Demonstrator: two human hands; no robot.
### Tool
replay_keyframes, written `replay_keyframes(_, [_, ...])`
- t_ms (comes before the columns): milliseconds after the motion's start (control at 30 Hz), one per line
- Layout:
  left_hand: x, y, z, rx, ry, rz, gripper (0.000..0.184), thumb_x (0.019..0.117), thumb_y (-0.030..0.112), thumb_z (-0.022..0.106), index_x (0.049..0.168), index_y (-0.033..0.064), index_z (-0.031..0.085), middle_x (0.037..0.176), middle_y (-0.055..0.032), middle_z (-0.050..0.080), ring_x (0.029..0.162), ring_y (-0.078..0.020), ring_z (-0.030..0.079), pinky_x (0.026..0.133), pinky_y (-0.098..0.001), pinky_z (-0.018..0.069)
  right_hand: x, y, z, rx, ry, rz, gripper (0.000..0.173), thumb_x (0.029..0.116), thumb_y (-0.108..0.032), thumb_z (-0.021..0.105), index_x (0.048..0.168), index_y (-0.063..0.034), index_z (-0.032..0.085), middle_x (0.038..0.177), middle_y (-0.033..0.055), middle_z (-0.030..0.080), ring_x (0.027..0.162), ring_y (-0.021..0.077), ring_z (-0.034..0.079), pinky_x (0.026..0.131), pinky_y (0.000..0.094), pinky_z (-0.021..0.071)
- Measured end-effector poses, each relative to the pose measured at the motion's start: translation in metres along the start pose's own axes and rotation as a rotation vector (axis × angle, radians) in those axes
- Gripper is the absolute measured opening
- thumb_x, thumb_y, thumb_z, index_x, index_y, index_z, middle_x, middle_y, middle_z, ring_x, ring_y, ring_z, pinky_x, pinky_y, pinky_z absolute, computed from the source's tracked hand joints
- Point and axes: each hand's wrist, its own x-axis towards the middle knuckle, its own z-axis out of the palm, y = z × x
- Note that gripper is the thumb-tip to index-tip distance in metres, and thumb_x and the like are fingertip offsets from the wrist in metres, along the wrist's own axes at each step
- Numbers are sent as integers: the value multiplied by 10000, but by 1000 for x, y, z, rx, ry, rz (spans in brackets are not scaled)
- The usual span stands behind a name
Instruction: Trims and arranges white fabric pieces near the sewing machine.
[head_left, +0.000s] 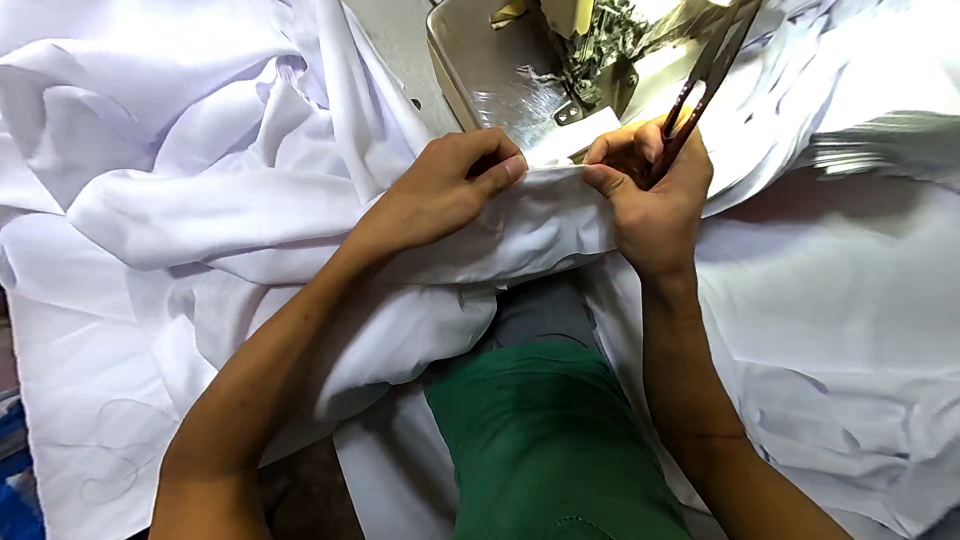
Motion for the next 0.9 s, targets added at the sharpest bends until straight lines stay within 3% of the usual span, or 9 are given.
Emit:
replay_keyframes(100, [1, -1, 3, -1, 25, 3, 180, 1018, 268, 604, 1032, 114, 697, 858, 44, 659, 770, -2, 614, 694, -184, 510, 2, 0, 0, -56, -24, 11, 311, 911, 67, 670, 998, -97, 422, 1007, 5, 634, 898, 19, 638, 769, 165, 544])
replay_keyframes(233, [2, -5, 7, 19, 68, -6, 162, 1015, 251, 603, 1030, 118, 696, 852, 45, 652, 761, -2, 603, 688, -191, 498, -12, -26, -5, -407, 29, -42, 219, 1044, -214, 603, 1123, -32, 508, 933, 25, 549, 793, 49, 562, 671, 196, 488])
replay_keyframes(300, [-1, 4, 7, 19, 75, -27, 147, 1018, 215, 599, 1024, 105, 697, 857, 36, 656, 759, 1, 604, 691, -179, 496, -23, -45, -3, -288, 57, -53, 276, 1110, -390, 411, 1066, -125, 475, 893, -45, 465, 753, 8, 491, 633, 181, 424])
replay_keyframes(367, [-14, 46, 5, 38, 66, -146, 109, 1020, 88, 591, 1001, 12, 667, 853, -52, 627, 736, -60, 568, 684, -204, 466, -39, -58, 8, 103, 18, 110, 417, 1061, -609, 314, 940, -253, 496, 774, -140, 457, 656, -34, 454, 572, 149, 383])
replay_keyframes(400, [-18, 63, 4, 59, 67, -199, 96, 1016, 48, 584, 995, -12, 657, 853, -74, 616, 727, -75, 556, 678, -205, 461, -48, -57, 15, 255, -18, 229, 469, 1029, -669, 307, 891, -267, 505, 704, -153, 438, 582, -42, 415, 516, 140, 350])
replay_keyframes(567, [-17, 70, 6, 74, 88, -249, 97, 1016, 22, 572, 1002, -20, 658, 860, -80, 615, 720, -72, 547, 673, -199, 456, -81, -13, 42, 536, -27, 585, 518, 1089, -568, 242, 827, -197, 490, 564, -117, 322, 440, -17, 278, 426, 146, 247])
replay_keyframes(700, [-3, 10, 7, -30, 104, -7, 139, 1013, 162, 596, 1032, 79, 706, 901, 25, 675, 770, 22, 608, 683, -141, 493, -87, -5, 44, 555, -1, 608, 525, 1100, -538, 217, 818, -188, 487, 559, -110, 335, 437, -10, 283, 425, 150, 249])
replay_keyframes(800, [-14, 54, 8, 17, 97, -183, 125, 1019, 30, 567, 1069, -1, 678, 927, -65, 647, 767, -50, 565, 706, -177, 461, -86, -7, 42, 581, 14, 621, 545, 1101, -526, 181, 806, -185, 485, 543, -111, 323, 428, -13, 271, 419, 149, 242])
replay_keyframes(900, [-16, 52, 10, 3, 101, -153, 195, 1020, 20, 550, 1145, 10, 700, 991, -66, 649, 828, -62, 576, 748, -182, 467, -84, -7, 41, 595, 24, 621, 539, 1105, -510, 174, 806, -185, 485, 537, -109, 323, 421, -12, 271, 414, 149, 239])
